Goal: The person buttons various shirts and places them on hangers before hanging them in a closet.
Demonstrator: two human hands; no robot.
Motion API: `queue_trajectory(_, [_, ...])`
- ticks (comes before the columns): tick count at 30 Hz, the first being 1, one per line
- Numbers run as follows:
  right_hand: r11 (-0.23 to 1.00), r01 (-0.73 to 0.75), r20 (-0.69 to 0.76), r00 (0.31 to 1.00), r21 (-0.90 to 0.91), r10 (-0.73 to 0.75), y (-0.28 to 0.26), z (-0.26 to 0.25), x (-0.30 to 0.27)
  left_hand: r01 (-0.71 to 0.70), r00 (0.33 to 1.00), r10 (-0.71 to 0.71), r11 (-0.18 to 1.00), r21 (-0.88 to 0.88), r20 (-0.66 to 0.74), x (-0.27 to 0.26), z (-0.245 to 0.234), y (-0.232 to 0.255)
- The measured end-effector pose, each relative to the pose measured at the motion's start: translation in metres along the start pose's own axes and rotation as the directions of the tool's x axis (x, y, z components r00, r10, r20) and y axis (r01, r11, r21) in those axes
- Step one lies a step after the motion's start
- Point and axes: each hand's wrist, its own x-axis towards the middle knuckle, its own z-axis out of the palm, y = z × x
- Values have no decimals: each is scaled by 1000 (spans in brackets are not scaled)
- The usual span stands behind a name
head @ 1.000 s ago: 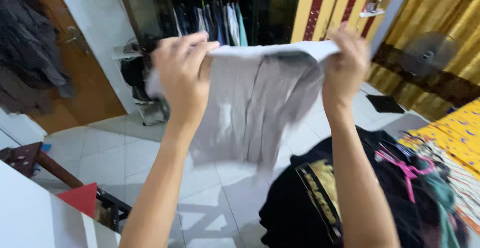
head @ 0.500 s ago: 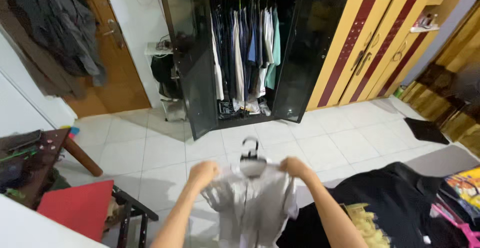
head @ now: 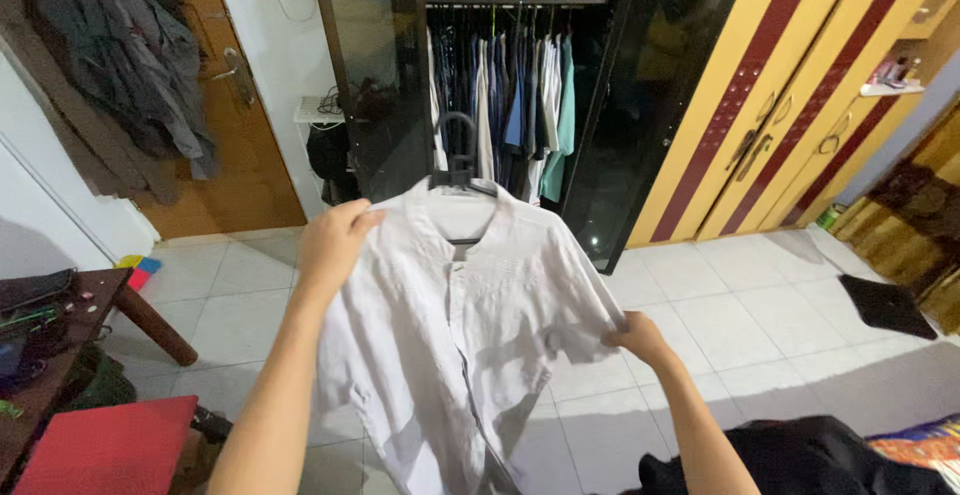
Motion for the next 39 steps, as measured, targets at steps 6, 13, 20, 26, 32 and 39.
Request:
queue_trajectory(6, [676, -38, 46, 999, 736, 6, 23, -58, 17, 129, 992, -128, 983, -128, 16, 20, -3, -62])
queue_trajectory(13, [764, -99, -61, 982, 638, 179, -13, -109, 38, 138, 990, -121, 932, -335, 70, 56, 0, -108])
queue_trajectory(20, [929, 129, -716, 603, -348, -352, -152, -117, 51, 75, 996, -61, 971, -226, 68, 79, 27, -82])
queue_trajectory(26, [693, 626, -461, 526, -358, -714, -344, -79, 48, -111, 993, 116, 973, -201, 11, 82, 69, -51])
queue_trajectory(32, [782, 488, -276, 748, -388, -604, -383, -43, 80, -13, 999, 32, 921, -389, 41, 78, 79, -30])
queue_trajectory(39, [617, 485, -484, 382, -620, -787, -377, -92, 81, 102, 941, 70, 875, -474, 331, 93, 78, -62])
